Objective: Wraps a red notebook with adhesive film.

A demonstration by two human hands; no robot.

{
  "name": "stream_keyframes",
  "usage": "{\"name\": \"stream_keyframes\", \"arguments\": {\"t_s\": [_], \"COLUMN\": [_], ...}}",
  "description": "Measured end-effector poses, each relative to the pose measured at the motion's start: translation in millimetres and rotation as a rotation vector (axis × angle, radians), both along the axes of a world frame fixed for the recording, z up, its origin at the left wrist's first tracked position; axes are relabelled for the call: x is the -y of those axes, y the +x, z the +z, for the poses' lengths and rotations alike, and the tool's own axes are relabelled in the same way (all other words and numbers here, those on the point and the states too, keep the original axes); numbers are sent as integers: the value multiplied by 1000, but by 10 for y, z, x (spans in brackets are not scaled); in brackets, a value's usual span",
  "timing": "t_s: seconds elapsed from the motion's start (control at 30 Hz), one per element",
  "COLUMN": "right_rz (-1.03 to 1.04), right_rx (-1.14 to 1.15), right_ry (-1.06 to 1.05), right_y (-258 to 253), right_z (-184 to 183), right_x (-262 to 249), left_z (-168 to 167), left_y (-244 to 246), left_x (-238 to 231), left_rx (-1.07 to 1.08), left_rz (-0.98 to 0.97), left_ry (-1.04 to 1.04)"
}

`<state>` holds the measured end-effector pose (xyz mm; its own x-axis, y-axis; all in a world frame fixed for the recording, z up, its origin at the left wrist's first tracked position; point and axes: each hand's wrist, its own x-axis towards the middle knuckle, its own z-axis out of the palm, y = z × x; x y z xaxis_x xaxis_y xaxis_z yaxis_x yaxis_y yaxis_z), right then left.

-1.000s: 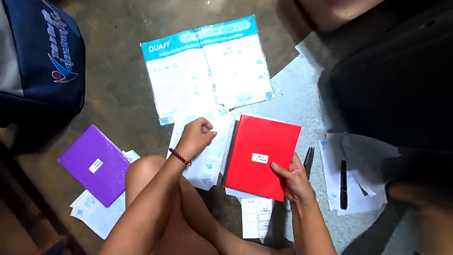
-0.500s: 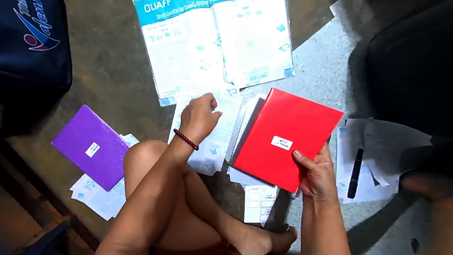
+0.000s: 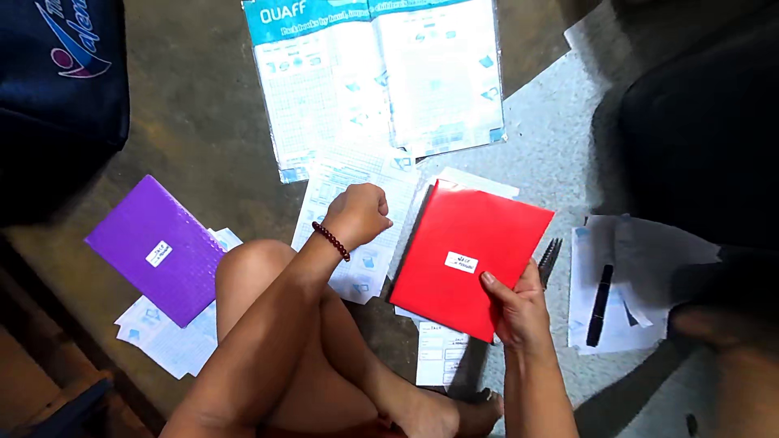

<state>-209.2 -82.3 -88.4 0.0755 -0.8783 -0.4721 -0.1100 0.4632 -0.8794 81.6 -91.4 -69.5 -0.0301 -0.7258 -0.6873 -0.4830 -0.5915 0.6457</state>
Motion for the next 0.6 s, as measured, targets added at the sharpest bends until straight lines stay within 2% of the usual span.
{"name": "stream_keyframes", "arguments": {"t_s": [0.3, 0.6], "right_rz": [20, 30], "right_rx": [49, 43], "right_ry": [-4, -12], "right_y": [-5, -10], "right_z": [-125, -147], "right_x": [-2, 22], "left_z": [-4, -4], "left_y": [-25, -35], "left_x": [55, 75], "left_rx": [90, 112], "left_rz": [-103, -105], "left_ry": [50, 47]}}
